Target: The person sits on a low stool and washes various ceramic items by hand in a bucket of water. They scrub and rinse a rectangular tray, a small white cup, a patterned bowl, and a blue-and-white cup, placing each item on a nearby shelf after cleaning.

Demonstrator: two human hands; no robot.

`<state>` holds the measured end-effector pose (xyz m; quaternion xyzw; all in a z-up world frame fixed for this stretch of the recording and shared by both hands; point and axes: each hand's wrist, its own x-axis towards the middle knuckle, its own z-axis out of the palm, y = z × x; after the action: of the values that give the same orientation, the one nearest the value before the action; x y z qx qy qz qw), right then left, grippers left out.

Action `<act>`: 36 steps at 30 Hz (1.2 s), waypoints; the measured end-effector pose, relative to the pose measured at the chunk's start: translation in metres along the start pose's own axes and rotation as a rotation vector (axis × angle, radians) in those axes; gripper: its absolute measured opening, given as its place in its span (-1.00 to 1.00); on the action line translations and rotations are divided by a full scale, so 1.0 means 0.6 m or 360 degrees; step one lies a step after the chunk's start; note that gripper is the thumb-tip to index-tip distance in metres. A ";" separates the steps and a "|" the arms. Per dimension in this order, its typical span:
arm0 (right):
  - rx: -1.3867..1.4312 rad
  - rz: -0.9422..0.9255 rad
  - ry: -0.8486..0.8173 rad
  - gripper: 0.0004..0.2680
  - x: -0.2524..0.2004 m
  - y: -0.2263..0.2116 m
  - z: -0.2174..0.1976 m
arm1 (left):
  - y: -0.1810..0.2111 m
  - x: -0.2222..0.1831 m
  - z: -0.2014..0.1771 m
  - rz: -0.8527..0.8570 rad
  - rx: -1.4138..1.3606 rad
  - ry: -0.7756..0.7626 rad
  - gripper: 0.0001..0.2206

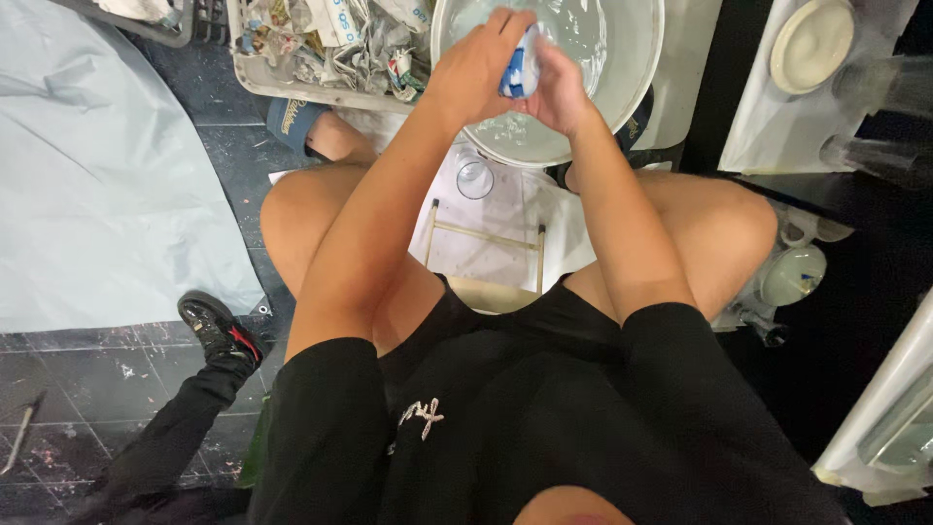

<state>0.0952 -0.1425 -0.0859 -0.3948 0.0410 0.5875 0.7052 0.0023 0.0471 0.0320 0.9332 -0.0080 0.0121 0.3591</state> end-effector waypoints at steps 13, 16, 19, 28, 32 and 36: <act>-0.0164 -0.0184 0.0563 -0.70 0.034 0.022 -0.068 | 0.027 0.042 -0.001 -0.0175 0.0455 -0.0081 -0.07; -0.0082 -0.0254 0.0523 -0.76 0.056 0.039 -0.083 | 0.030 0.044 0.002 -0.0254 0.0322 -0.0105 -0.10; -0.0095 -0.0433 0.0532 -0.77 0.106 0.053 -0.113 | 0.024 0.042 0.007 -0.0441 0.0257 -0.0207 -0.20; 0.0155 -0.0338 0.0923 -0.82 0.221 0.098 -0.217 | -0.011 0.030 0.022 -0.0424 0.0061 -0.0025 -0.16; 0.0506 -0.0286 0.0758 -0.74 0.233 0.081 -0.227 | -0.031 0.032 0.014 -0.0408 -0.0250 0.0015 -0.15; 0.0764 -0.0343 0.0376 -0.71 0.225 0.039 -0.197 | -0.050 0.026 0.019 -0.0211 -0.0285 0.0176 -0.12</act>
<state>0.1645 -0.1067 -0.2491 -0.2844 0.2185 0.4327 0.8271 0.0186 0.0615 0.0041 0.8937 0.0725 0.0389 0.4410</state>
